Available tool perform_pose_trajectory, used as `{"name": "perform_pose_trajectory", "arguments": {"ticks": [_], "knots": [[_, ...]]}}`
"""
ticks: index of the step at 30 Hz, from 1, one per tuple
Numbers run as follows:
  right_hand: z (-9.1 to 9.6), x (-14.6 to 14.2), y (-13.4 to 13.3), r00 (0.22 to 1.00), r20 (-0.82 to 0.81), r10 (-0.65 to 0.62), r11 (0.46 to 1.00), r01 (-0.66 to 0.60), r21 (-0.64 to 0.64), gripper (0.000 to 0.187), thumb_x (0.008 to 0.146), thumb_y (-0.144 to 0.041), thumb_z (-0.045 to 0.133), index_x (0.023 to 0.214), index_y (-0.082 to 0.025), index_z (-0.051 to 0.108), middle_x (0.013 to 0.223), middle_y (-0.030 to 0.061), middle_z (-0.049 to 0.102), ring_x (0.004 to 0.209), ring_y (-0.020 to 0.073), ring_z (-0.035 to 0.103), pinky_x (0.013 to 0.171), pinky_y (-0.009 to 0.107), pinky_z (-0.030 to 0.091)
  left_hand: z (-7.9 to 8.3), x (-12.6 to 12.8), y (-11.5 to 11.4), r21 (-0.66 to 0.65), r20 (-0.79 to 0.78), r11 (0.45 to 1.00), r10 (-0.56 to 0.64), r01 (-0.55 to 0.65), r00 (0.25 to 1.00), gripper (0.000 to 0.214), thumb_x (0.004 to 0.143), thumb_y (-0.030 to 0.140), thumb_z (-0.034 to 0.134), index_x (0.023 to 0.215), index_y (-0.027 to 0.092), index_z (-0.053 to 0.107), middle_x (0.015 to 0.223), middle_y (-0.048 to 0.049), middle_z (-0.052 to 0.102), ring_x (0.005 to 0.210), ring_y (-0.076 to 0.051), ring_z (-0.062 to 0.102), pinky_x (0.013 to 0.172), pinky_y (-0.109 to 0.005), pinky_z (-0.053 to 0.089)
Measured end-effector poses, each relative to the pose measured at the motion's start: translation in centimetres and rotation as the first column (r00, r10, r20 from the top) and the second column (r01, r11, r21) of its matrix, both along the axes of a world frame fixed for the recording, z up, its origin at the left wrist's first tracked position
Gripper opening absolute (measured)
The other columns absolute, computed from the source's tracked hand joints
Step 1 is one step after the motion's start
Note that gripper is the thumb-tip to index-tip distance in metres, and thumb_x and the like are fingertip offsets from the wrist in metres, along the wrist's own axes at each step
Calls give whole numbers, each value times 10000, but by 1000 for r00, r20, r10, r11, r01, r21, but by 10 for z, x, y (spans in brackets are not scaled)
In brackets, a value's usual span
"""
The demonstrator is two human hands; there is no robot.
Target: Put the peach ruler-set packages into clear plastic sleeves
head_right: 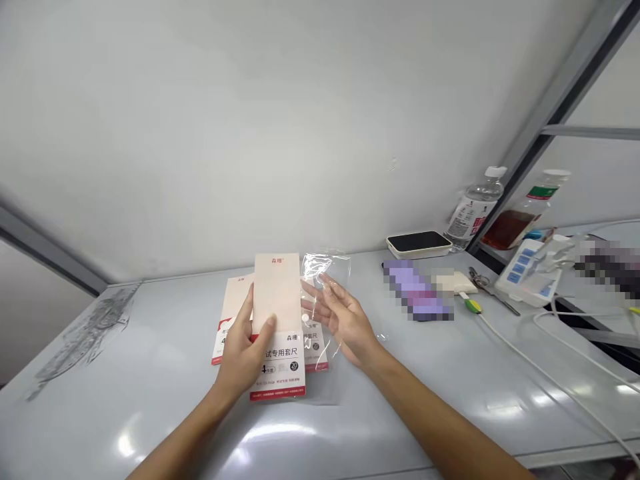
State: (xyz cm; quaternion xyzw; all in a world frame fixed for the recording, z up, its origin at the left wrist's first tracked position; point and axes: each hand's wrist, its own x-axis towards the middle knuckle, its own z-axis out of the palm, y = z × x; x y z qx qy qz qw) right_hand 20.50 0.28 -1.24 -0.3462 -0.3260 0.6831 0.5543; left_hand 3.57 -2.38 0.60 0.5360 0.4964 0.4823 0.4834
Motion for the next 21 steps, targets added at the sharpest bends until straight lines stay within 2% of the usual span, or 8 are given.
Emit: {"name": "perform_pose_trajectory", "arguments": {"ticks": [2, 4, 7, 9, 12, 15, 18, 21], "knots": [[1, 0, -1, 1000, 4, 10, 1000, -10, 10, 423, 820, -358, 526, 1230, -309, 437, 1178, 29, 584, 977, 190, 599, 886, 371, 453, 0, -1, -1, -40, -14, 999, -13, 13, 1000, 730, 770, 332, 528, 1389, 210, 160, 884, -48, 686, 602, -157, 629, 581, -288, 520], [1, -1, -1, 1000, 1, 21, 1000, -21, 17, 425, 825, -347, 522, 1238, -305, 433, 1166, 33, 592, 994, 186, 590, 904, 371, 439, -1, -2, -1, -45, -19, 999, -28, 27, 999, 784, 758, 322, 544, 1398, 218, 102, 909, -52, 684, 563, -148, 619, 555, -285, 517], [-2, -1, -1, 999, -16, 29, 999, -29, 37, 412, 835, -332, 511, 1239, -299, 438, 1131, 31, 611, 1036, 187, 566, 922, 370, 424, -4, -2, 0, 0, -18, 1000, -13, 13, 1000, 779, 761, 317, 542, 1394, 258, 93, 1156, -74, 585, 753, -172, 637, 609, -277, 522], [-3, -1, -1, 999, -24, 29, 999, -27, 46, 406, 837, -329, 509, 1237, -301, 442, 1121, 28, 616, 1047, 194, 559, 924, 377, 423, -5, -2, 1, 15, -27, 1000, -8, 9, 1000, 761, 771, 320, 529, 1393, 260, 95, 1201, -73, 551, 799, -170, 626, 623, -267, 519], [-5, -1, -1, 1000, -23, 19, 999, -18, 46, 414, 831, -327, 519, 1237, -306, 443, 1123, 27, 613, 1029, 203, 571, 917, 391, 429, -4, -2, 0, -32, -50, 999, -40, 38, 998, 800, 767, 343, 527, 1398, 236, 47, 920, -43, 668, 562, -128, 594, 519, -253, 496], [-4, -2, -1, 1000, -15, 13, 999, -13, 53, 412, 827, -335, 525, 1232, -314, 451, 1131, 26, 610, 1016, 193, 577, 913, 379, 433, -2, -3, -1, -56, -54, 998, -33, 30, 998, 842, 745, 361, 547, 1400, 200, 44, 640, 17, 639, 450, -117, 527, 450, -239, 458], [-4, -2, -1, 1000, -11, 16, 998, -16, 58, 406, 825, -344, 525, 1225, -329, 454, 1159, 20, 595, 998, 188, 586, 910, 373, 433, -3, -2, -2, -54, -72, 999, -5, 1, 997, 844, 746, 367, 543, 1402, 180, 46, 529, 37, 578, 403, -118, 483, 404, -233, 424], [-5, -1, -1, 1000, -7, 23, 998, -23, 60, 409, 824, -347, 525, 1226, -328, 452, 1179, 20, 581, 998, 193, 585, 914, 387, 427, -4, -1, -2, -44, -102, 999, 0, -5, 995, 820, 769, 370, 508, 1403, 184, 22, 553, 26, 581, 409, -118, 491, 402, -232, 421]]}}
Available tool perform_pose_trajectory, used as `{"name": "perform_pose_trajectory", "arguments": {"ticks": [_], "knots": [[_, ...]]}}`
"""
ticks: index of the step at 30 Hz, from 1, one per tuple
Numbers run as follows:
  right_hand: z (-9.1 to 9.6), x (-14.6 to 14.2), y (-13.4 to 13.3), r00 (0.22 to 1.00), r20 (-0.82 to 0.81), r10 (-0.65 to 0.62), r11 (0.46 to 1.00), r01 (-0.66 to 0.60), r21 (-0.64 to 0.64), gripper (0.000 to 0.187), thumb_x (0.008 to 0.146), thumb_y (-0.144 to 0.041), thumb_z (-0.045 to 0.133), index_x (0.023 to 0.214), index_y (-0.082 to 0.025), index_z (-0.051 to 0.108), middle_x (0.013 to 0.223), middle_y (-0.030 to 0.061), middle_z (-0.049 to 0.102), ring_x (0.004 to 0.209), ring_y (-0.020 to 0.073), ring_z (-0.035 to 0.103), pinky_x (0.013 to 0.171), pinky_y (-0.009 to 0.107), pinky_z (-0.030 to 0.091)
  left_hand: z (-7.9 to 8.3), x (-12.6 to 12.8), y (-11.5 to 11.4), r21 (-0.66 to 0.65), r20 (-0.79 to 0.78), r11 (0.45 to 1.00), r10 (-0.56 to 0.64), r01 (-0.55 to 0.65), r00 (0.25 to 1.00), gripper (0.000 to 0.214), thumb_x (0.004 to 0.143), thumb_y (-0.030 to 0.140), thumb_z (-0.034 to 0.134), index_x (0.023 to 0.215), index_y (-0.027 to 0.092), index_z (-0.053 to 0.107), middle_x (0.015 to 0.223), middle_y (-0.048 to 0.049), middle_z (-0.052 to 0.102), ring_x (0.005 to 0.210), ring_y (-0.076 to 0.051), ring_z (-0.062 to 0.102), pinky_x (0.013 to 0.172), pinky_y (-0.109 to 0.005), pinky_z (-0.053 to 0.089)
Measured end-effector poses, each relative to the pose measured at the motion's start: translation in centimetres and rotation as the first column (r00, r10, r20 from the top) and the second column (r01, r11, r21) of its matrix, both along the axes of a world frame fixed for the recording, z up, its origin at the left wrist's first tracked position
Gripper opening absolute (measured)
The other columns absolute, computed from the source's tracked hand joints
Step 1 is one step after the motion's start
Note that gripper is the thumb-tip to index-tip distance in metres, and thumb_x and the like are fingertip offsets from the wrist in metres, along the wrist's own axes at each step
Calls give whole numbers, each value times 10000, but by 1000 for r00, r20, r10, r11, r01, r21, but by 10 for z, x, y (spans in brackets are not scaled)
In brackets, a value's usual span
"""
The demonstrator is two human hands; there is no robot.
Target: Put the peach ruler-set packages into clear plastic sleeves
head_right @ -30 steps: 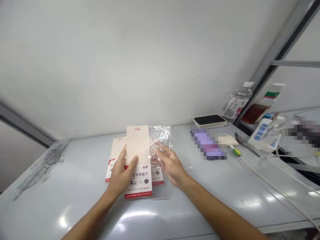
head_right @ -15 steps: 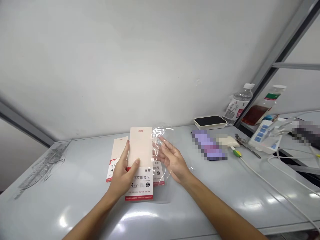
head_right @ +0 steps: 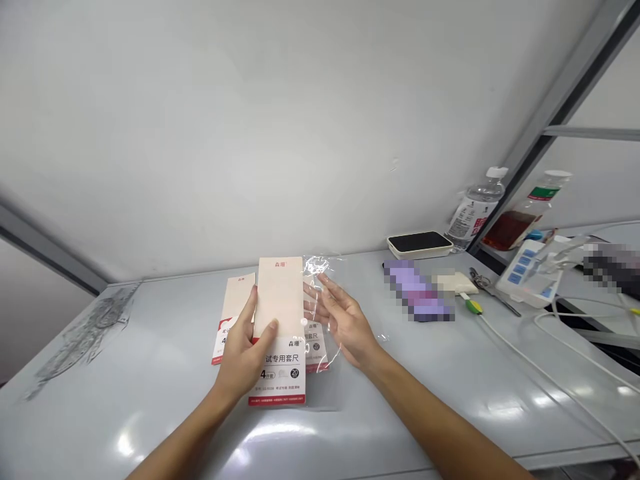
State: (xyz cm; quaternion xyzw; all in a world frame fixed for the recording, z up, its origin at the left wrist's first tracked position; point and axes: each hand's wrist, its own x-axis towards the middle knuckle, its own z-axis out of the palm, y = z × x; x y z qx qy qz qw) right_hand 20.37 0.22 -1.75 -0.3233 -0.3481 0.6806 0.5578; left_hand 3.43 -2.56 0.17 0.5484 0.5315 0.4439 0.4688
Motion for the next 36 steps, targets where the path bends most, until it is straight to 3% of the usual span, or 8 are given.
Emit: {"name": "perform_pose_trajectory", "arguments": {"ticks": [9, 16, 22, 24, 26, 28, 30, 36], "knots": [[0, -2, 0, 999, 45, 22, 1000, -23, 11, 428, 826, -371, 513, 1244, -320, 438, 1110, 17, 619, 996, 192, 580, 870, 359, 444, -2, 2, -1, 8, 17, 1000, -29, 29, 999, 790, 758, 382, 521, 1402, 202, 100, 592, 6, 591, 418, -121, 487, 406, -234, 424], [5, -7, -4, 991, 50, 126, 991, -127, 31, 329, 813, -387, 522, 1101, -238, 576, 1027, 44, 645, 952, 214, 588, 747, 328, 494, 1, 2, -1, 74, -203, 996, -31, 47, 979, 677, 793, 397, 468, 1385, 216, 192, 456, 68, 430, 384, -92, 386, 380, -200, 338], [-1, -14, -8, 983, 70, 167, 986, -165, -32, 300, 786, -390, 558, 1005, -194, 621, 878, 41, 674, 785, 183, 626, 642, 280, 493, -2, 2, 4, 30, 5, 997, 70, -70, 998, 540, 823, 430, 427, 1330, 277, 316, 880, -30, 603, 659, -127, 564, 586, -237, 457], [-1, -12, -7, 985, 84, 153, 988, -149, -50, 284, 789, -385, 556, 985, -194, 629, 855, 37, 677, 747, 172, 628, 605, 262, 484, -3, -2, 9, -39, 119, 999, -7, 12, 993, 428, 825, 433, 427, 1204, 241, 477, 846, -32, 612, 659, -126, 570, 592, -234, 454], [0, -7, -5, 988, 94, 125, 991, -120, -58, 275, 783, -385, 563, 973, -198, 632, 855, 35, 679, 740, 170, 628, 596, 258, 479, -4, -7, 14, -92, 161, 978, -173, 189, 972, 330, 822, 444, 427, 883, 177, 611, 652, -16, 593, 508, -103, 527, 481, -216, 411], [2, -3, -2, 990, 104, 96, 994, -90, -65, 274, 768, -390, 580, 960, -203, 635, 855, 30, 683, 746, 173, 630, 611, 262, 480, -4, -10, 17, -119, 134, 934, -321, 337, 937, 365, 813, 453, 440, 620, 160, 540, 494, 4, 538, 391, -87, 464, 398, -209, 351], [4, 0, 0, 988, 114, 101, 993, -94, -70, 288, 756, -396, 589, 967, -204, 629, 882, 33, 684, 772, 182, 632, 640, 275, 485, -5, -10, 18, -142, 91, 918, -361, 371, 928, 373, 796, 463, 464, 564, 170, 472, 437, 16, 521, 348, -91, 451, 372, -212, 337], [3, -3, -2, 963, 145, 229, 973, -226, -34, 341, 743, -351, 613, 1037, -179, 590, 962, 69, 665, 845, 207, 627, 757, 338, 480, -15, -6, 18, -53, -103, 998, -44, 38, 994, 350, 725, 469, 554, 569, 178, 435, 446, 52, 491, 389, -80, 457, 383, -191, 319]]}}
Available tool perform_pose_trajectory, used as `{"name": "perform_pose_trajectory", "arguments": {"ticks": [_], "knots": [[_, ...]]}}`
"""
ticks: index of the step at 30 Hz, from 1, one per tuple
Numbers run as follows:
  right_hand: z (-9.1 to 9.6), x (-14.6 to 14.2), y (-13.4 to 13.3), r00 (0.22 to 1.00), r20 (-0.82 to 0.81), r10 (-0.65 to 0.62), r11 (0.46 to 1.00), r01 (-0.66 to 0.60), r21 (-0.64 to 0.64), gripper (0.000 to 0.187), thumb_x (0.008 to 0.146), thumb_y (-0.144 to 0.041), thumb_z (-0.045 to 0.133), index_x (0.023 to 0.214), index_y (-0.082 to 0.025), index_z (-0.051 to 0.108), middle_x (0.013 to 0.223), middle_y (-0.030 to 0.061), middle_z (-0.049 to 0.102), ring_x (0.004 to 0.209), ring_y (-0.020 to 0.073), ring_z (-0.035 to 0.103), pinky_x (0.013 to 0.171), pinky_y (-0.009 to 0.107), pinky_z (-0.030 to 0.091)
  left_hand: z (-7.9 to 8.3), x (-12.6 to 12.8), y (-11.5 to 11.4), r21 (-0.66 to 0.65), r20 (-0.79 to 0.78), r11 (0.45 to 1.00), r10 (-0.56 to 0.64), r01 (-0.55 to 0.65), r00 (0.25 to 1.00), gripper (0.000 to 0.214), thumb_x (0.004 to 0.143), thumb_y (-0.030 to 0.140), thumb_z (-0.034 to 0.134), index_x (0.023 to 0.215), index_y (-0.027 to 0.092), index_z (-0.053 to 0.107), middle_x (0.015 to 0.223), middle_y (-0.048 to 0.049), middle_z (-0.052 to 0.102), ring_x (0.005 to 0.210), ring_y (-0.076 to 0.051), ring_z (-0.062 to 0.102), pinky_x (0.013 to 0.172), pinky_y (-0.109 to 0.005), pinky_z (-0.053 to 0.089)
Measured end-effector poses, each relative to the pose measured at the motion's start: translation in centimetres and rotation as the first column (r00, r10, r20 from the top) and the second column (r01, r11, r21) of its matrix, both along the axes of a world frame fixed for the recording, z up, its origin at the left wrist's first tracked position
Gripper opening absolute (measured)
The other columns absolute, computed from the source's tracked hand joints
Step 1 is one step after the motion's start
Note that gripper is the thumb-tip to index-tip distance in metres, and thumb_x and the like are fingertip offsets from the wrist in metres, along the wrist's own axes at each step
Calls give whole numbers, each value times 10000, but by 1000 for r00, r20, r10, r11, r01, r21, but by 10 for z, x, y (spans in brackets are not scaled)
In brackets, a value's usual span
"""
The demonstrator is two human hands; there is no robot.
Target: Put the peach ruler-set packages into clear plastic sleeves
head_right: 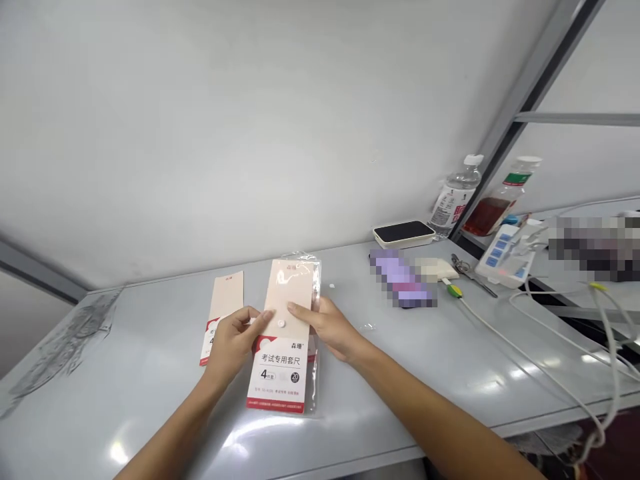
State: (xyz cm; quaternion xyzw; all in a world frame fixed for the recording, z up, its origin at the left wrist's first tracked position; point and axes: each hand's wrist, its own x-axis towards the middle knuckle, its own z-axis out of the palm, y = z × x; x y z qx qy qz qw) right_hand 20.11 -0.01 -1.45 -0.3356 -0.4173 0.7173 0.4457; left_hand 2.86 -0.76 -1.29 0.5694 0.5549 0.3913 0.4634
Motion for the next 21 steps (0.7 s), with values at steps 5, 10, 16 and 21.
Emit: {"name": "perform_pose_trajectory", "arguments": {"ticks": [5, 10, 16, 21], "knots": [[-6, -7, -5, 996, 54, 66, 998, -67, 10, 380, 712, -331, 646, 1045, -171, 555, 932, 76, 663, 808, 209, 635, 696, 343, 498, -1, -2, 2, 133, -143, 974, 200, -182, 969, 331, 748, 461, 513, 590, 195, 395, 417, 72, 431, 357, -69, 382, 373, -192, 282], [-5, -7, -7, 984, 173, -39, 992, 17, 127, 290, 748, -361, 594, 953, -158, 567, 869, 68, 661, 760, 198, 635, 646, 319, 503, -1, -5, 4, 275, -306, 956, 191, -106, 933, 372, 784, 425, 459, 536, 187, 318, 457, 64, 321, 421, -65, 299, 410, -200, 246], [-9, -12, -10, 935, 334, -119, 972, 41, 230, 232, 760, -374, 569, 867, -169, 577, 723, 16, 622, 627, 149, 593, 518, 245, 467, -6, 0, -3, 270, -309, 962, 46, 41, 950, 317, 807, 397, 445, 579, 186, 379, 485, 56, 381, 455, -75, 328, 441, -211, 261], [-12, -14, -13, 901, 423, -100, 974, 1, 228, 273, 768, -427, 538, 815, -164, 592, 647, 10, 599, 535, 134, 557, 433, 227, 422, -4, 1, -5, 212, -211, 965, -108, 153, 972, 238, 806, 398, 461, 699, 185, 468, 535, 49, 442, 471, -76, 393, 455, -208, 307]]}}
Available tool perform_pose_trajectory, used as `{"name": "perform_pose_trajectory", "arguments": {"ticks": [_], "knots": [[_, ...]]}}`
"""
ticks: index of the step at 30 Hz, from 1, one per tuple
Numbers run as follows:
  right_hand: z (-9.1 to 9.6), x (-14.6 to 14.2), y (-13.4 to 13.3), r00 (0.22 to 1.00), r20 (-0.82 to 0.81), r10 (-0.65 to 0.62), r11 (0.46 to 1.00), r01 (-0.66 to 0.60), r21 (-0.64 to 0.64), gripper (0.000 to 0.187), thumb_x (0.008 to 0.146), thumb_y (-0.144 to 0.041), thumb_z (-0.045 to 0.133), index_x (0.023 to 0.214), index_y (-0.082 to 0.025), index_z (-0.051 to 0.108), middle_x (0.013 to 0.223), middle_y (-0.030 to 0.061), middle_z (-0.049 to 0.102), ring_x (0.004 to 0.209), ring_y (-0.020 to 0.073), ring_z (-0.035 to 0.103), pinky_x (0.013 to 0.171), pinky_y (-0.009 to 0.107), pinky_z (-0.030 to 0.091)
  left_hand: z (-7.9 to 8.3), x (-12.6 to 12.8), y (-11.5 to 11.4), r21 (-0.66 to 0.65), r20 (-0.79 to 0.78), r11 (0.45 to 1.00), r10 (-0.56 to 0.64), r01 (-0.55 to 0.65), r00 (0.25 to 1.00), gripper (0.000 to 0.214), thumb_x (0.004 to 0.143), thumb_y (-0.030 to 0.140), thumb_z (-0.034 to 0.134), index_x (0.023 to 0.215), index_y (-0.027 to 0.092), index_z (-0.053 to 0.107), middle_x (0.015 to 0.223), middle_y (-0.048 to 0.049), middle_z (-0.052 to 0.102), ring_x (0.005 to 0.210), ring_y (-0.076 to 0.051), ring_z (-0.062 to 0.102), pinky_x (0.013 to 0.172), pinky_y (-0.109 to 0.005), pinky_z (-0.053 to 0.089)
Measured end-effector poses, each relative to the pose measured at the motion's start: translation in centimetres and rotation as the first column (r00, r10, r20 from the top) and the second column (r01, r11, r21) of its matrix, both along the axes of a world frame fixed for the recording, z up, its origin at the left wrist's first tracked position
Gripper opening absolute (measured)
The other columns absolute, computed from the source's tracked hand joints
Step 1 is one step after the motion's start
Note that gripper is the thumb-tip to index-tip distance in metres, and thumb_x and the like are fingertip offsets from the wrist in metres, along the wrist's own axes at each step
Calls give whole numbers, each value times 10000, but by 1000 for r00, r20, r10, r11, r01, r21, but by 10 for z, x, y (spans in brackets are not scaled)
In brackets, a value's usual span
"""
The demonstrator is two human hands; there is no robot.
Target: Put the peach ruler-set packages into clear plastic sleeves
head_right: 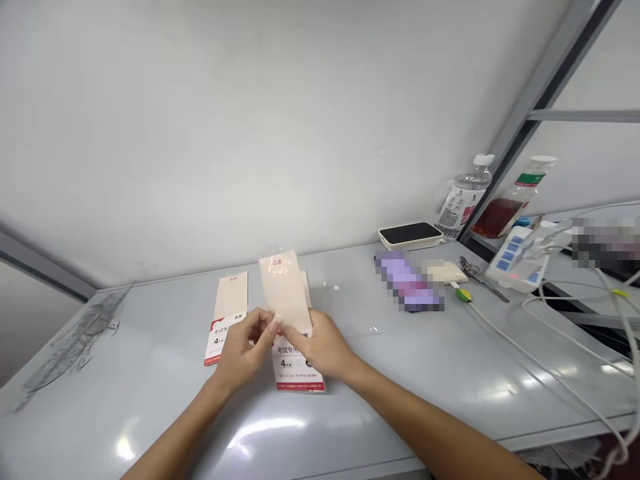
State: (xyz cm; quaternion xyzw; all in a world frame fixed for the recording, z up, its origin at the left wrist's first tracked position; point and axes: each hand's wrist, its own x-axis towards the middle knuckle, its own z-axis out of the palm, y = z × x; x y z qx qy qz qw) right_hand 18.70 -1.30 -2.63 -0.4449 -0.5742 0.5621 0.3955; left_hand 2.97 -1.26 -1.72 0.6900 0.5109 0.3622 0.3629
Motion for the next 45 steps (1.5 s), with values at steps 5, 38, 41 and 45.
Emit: {"name": "perform_pose_trajectory", "arguments": {"ticks": [5, 38, 41, 45], "knots": [[6, 5, 0, 994, -94, 62, 998, -60, 21, 278, 761, -392, 564, 886, -147, 604, 798, 59, 660, 720, 196, 627, 599, 290, 499, 5, -2, 4, -201, 285, 979, 15, 45, 958, 298, 770, 413, 519, 648, 192, 361, 501, 66, 447, 414, -62, 411, 404, -186, 317], [-3, 12, 11, 944, 320, -76, 993, 42, 113, 419, 808, -503, 421, 1116, -226, 484, 807, 27, 644, 691, 191, 600, 600, 309, 454, -8, -7, 17, -98, 47, 962, 261, -255, 964, 402, 770, 517, 447, 975, 182, 535, 735, -17, 593, 652, -145, 542, 576, -245, 395], [-2, 27, 22, 762, 586, -274, 958, 161, 238, 484, 795, -522, 414, 1172, -224, 468, 778, 34, 637, 676, 199, 574, 620, 322, 418, -4, -24, 30, 38, -178, 908, 418, -418, 891, 515, 762, 549, 424, 1162, 224, 433, 965, -50, 595, 780, -174, 557, 640, -270, 411], [2, 46, 32, 693, 687, -218, 972, 89, 219, 375, 789, -496, 422, 928, -209, 619, 717, 54, 645, 667, 207, 572, 566, 297, 388, 1, -50, 42, 53, -605, 885, 396, -462, 691, 553, 749, 626, 327, 1013, 177, 512, 1043, -133, 562, 959, -281, 524, 717, -354, 404]]}}
